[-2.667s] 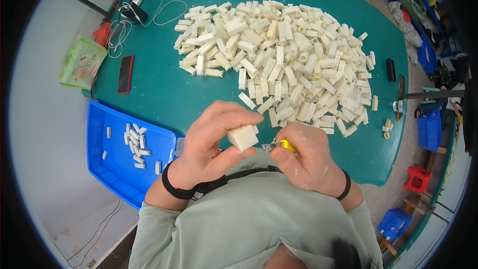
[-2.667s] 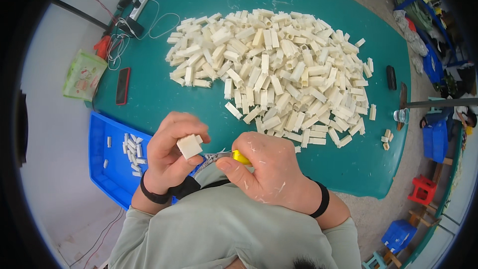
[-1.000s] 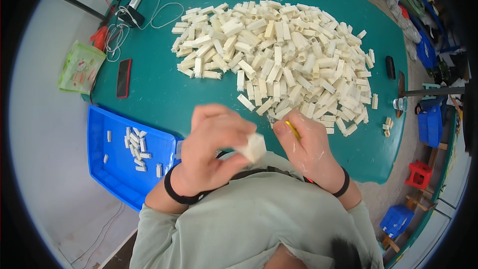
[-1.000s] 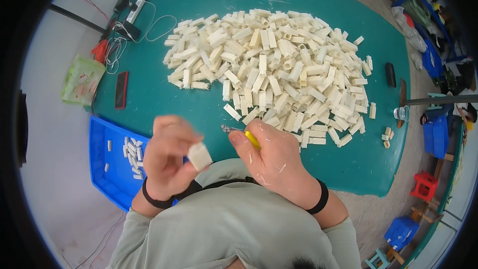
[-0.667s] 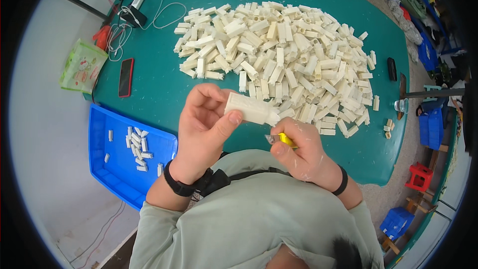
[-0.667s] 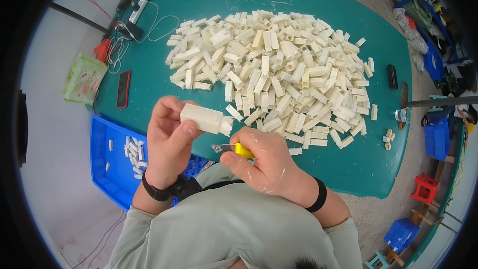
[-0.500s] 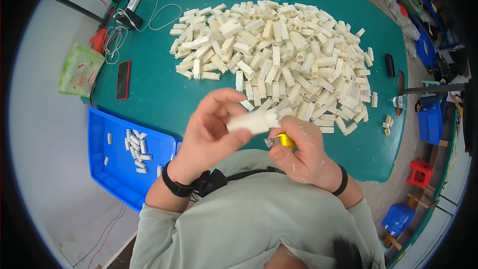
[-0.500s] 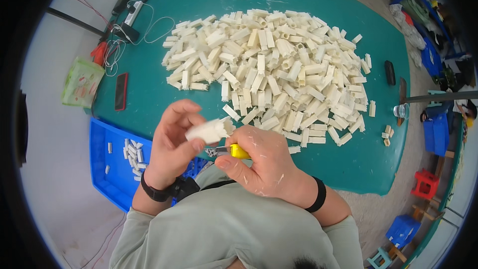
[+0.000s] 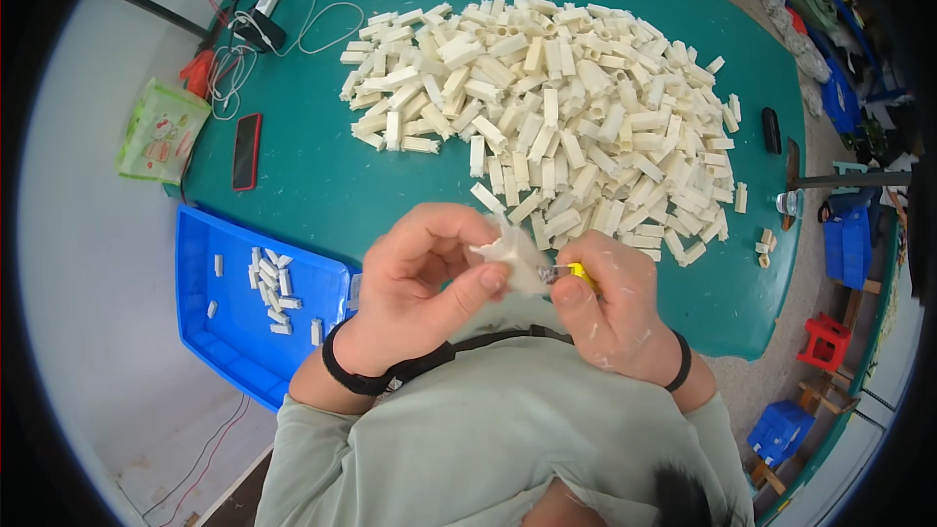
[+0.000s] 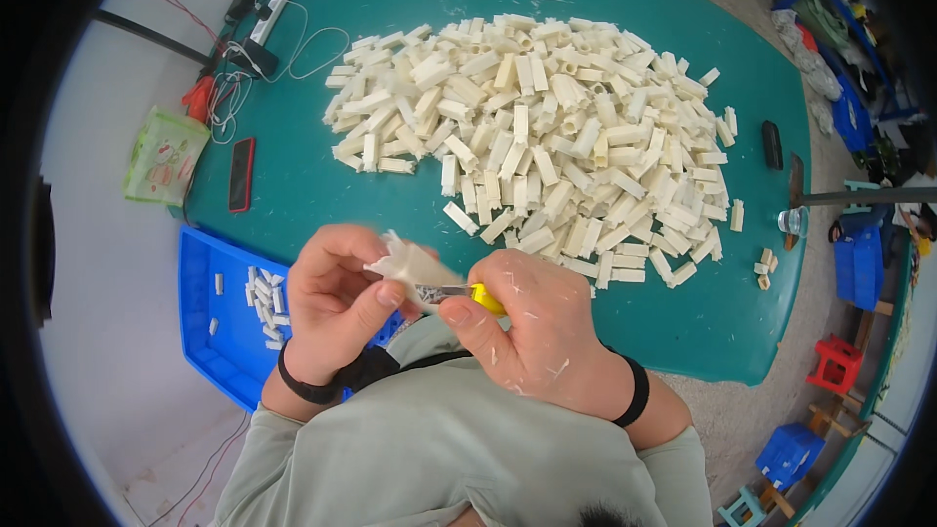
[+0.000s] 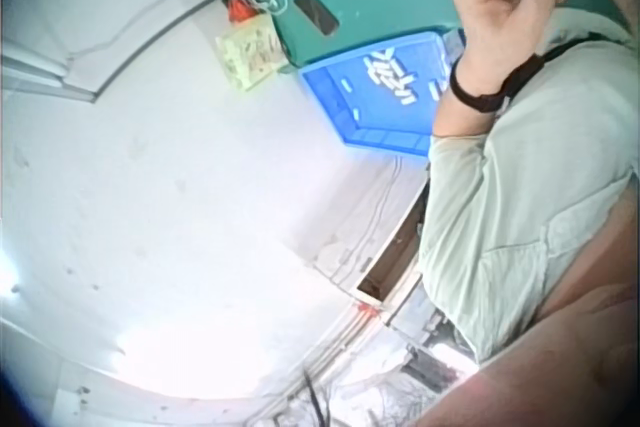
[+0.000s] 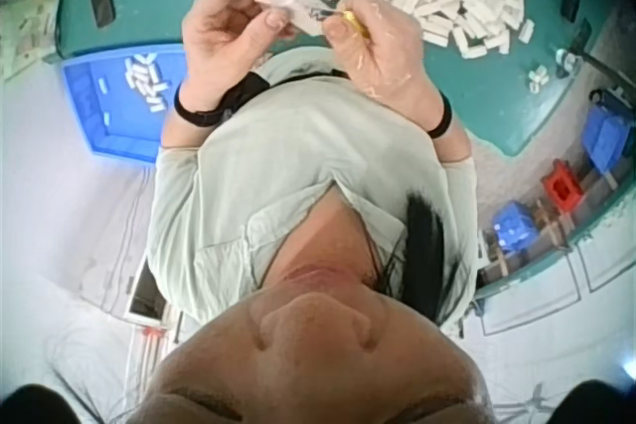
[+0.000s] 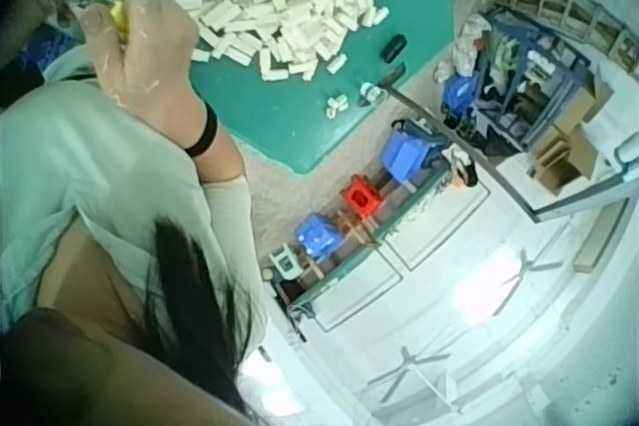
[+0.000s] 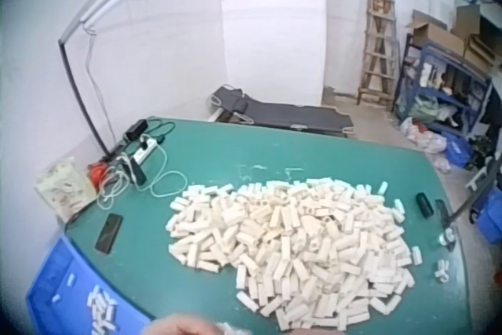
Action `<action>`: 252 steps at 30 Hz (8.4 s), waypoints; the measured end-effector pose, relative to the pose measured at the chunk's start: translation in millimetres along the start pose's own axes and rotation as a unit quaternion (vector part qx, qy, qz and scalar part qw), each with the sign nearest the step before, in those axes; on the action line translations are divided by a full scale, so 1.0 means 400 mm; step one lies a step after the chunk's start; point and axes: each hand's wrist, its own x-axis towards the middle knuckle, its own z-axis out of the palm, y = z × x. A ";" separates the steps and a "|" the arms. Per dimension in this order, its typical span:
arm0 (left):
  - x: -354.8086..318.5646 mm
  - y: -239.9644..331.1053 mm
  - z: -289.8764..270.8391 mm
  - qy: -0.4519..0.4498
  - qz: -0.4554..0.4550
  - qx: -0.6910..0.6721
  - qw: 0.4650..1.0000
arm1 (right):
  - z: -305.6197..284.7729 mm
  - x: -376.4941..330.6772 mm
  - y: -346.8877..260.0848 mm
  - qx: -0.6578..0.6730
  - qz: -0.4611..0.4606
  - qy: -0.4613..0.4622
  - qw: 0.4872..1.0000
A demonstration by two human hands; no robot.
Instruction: The person uses a yellow utility knife to trim and shape small white plastic pieces. They hold each piece in their left hand and carefully shave off edges with the knife in their right hand, placing the finished pieces into a blue bin.
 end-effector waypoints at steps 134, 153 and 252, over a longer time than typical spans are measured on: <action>0.003 -0.011 0.029 0.033 0.314 0.344 0.884 | 0.016 -0.021 -0.025 0.029 -0.034 0.058 0.997; -0.010 -0.004 0.037 0.045 0.303 0.407 0.860 | 0.017 -0.016 -0.003 -0.098 -0.076 0.108 0.986; 0.011 -0.015 0.033 -0.023 0.202 0.212 0.956 | -0.034 -0.033 -0.011 0.002 -0.017 0.022 1.000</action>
